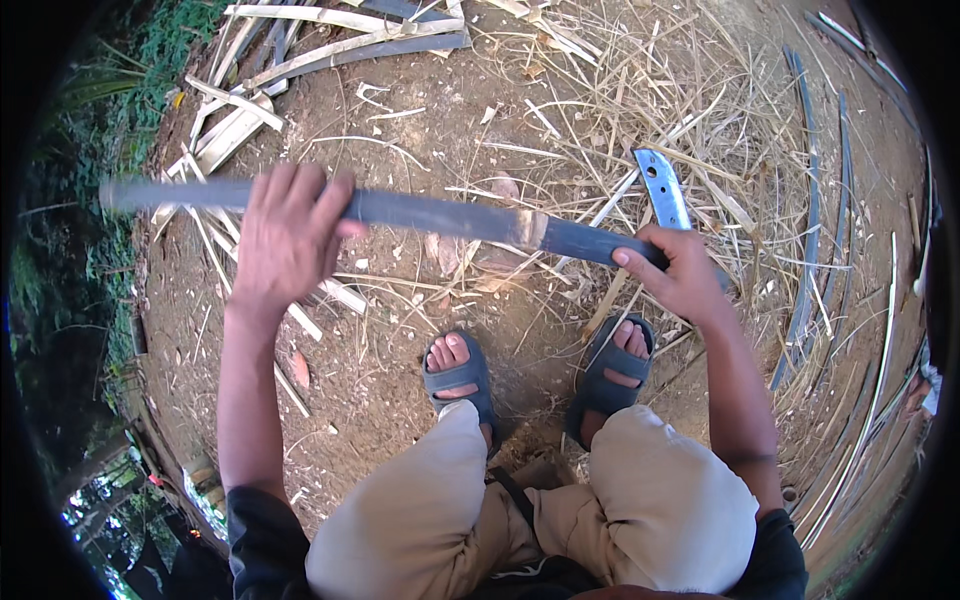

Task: The person strips layers from bamboo pieces using a large knife while sitting on the ground.

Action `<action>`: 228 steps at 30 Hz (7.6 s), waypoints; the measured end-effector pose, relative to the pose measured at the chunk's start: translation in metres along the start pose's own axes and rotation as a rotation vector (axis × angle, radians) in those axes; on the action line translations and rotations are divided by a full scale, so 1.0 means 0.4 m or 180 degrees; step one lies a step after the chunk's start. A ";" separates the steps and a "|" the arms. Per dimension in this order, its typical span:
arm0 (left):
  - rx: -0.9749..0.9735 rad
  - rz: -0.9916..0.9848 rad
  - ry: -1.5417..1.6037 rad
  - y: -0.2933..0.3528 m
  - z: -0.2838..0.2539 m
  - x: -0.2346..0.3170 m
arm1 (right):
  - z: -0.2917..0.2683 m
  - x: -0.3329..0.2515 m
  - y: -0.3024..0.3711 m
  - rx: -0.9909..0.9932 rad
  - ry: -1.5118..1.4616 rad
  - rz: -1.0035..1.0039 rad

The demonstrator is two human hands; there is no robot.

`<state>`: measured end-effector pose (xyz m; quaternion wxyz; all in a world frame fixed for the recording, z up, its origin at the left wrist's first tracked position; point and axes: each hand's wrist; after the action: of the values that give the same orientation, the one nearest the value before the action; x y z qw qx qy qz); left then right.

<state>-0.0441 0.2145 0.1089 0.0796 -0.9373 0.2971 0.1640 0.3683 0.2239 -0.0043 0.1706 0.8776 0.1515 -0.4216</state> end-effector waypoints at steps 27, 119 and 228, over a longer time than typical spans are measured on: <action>-0.2135 -0.3114 0.7978 0.012 0.126 0.509 | 0.106 0.277 0.082 0.1979 0.1660 0.0543; -0.2221 -0.3631 0.8343 0.150 0.112 0.496 | 0.230 -0.056 0.162 -0.0417 0.0940 -0.1117; -0.1156 -0.2368 0.3009 0.291 0.399 0.489 | 0.317 0.038 0.123 -0.0621 0.1199 -0.0250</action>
<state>-0.0029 0.0556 -0.1155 -0.1691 -0.9478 -0.0785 -0.2589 0.3104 0.1274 -0.0821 0.2068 0.9137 0.2549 -0.2398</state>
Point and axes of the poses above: each hand's wrist, its own y-axis away from the middle knuckle, its own z-axis out of the palm, x = y × z
